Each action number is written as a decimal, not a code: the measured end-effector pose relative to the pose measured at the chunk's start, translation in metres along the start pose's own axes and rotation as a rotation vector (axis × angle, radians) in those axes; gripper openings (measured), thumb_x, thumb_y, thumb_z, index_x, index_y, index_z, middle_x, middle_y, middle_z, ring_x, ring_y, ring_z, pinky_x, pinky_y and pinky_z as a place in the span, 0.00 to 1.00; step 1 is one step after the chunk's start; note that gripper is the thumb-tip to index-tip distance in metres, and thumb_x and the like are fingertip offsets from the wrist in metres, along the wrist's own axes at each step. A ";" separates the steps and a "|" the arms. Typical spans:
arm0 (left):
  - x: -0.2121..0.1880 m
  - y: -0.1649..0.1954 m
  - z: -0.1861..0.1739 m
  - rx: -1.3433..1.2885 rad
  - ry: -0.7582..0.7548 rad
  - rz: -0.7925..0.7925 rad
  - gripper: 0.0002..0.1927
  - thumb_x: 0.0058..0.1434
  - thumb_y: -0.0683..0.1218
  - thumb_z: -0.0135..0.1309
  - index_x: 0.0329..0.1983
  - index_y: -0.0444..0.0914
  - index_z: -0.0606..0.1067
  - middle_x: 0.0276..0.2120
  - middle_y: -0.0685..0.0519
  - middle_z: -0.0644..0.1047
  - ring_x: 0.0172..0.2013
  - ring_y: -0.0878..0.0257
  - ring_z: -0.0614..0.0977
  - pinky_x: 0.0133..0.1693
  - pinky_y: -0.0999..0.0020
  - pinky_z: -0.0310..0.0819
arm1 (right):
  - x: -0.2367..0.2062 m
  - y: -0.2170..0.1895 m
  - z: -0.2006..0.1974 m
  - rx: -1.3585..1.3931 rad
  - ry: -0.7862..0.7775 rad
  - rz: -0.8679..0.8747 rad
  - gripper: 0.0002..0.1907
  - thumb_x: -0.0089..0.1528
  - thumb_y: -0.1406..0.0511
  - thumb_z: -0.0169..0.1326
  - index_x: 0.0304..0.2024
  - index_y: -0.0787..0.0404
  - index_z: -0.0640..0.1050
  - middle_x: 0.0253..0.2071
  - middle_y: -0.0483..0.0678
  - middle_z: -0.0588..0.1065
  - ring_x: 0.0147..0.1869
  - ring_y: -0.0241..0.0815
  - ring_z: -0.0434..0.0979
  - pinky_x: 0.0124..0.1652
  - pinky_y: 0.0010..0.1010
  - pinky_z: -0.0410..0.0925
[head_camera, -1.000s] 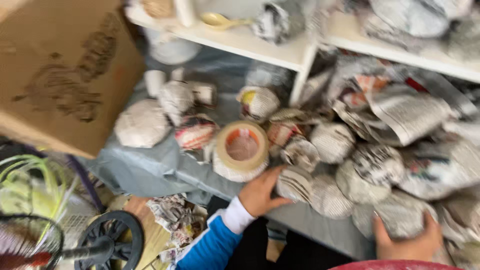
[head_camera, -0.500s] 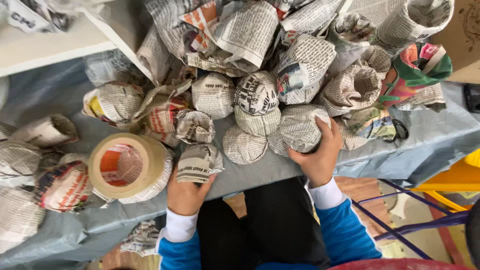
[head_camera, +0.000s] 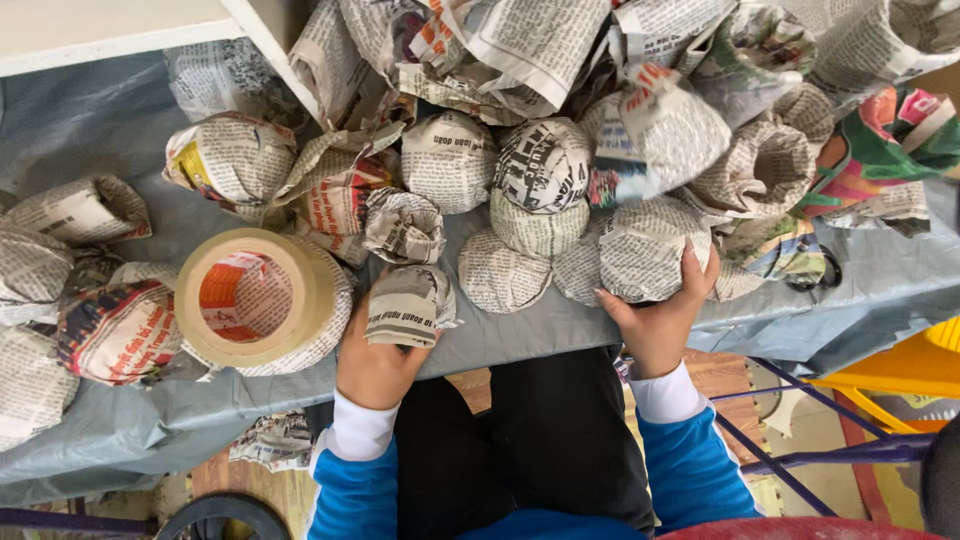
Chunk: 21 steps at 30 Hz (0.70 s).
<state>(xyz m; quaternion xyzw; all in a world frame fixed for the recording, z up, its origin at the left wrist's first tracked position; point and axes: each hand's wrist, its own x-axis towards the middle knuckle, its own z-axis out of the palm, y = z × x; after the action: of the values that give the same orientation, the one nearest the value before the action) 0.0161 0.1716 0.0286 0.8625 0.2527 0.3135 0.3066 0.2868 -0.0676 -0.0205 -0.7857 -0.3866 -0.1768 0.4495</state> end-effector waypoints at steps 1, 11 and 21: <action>0.000 0.000 0.000 0.011 0.002 -0.002 0.25 0.53 0.47 0.69 0.53 0.36 0.78 0.59 0.40 0.74 0.54 0.43 0.79 0.55 0.55 0.74 | 0.001 -0.001 -0.001 -0.001 -0.018 0.001 0.57 0.50 0.58 0.75 0.74 0.54 0.56 0.76 0.62 0.52 0.82 0.63 0.53 0.76 0.50 0.51; -0.002 -0.004 0.004 0.059 -0.017 -0.002 0.31 0.53 0.46 0.66 0.59 0.33 0.72 0.61 0.37 0.72 0.56 0.41 0.77 0.57 0.54 0.73 | 0.012 -0.018 0.002 0.097 0.142 -0.129 0.59 0.58 0.52 0.74 0.78 0.39 0.48 0.81 0.54 0.39 0.83 0.55 0.47 0.75 0.50 0.52; -0.002 0.001 0.006 -0.004 -0.028 -0.067 0.43 0.52 0.48 0.68 0.67 0.29 0.64 0.55 0.38 0.75 0.51 0.41 0.79 0.53 0.54 0.74 | 0.019 -0.019 -0.005 -0.042 0.190 -0.282 0.57 0.58 0.51 0.64 0.79 0.27 0.42 0.83 0.48 0.34 0.87 0.56 0.44 0.76 0.57 0.52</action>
<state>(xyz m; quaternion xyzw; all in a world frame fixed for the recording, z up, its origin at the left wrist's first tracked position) 0.0190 0.1677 0.0249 0.8573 0.2763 0.2914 0.3222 0.2846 -0.0577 0.0048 -0.7125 -0.4449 -0.3199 0.4382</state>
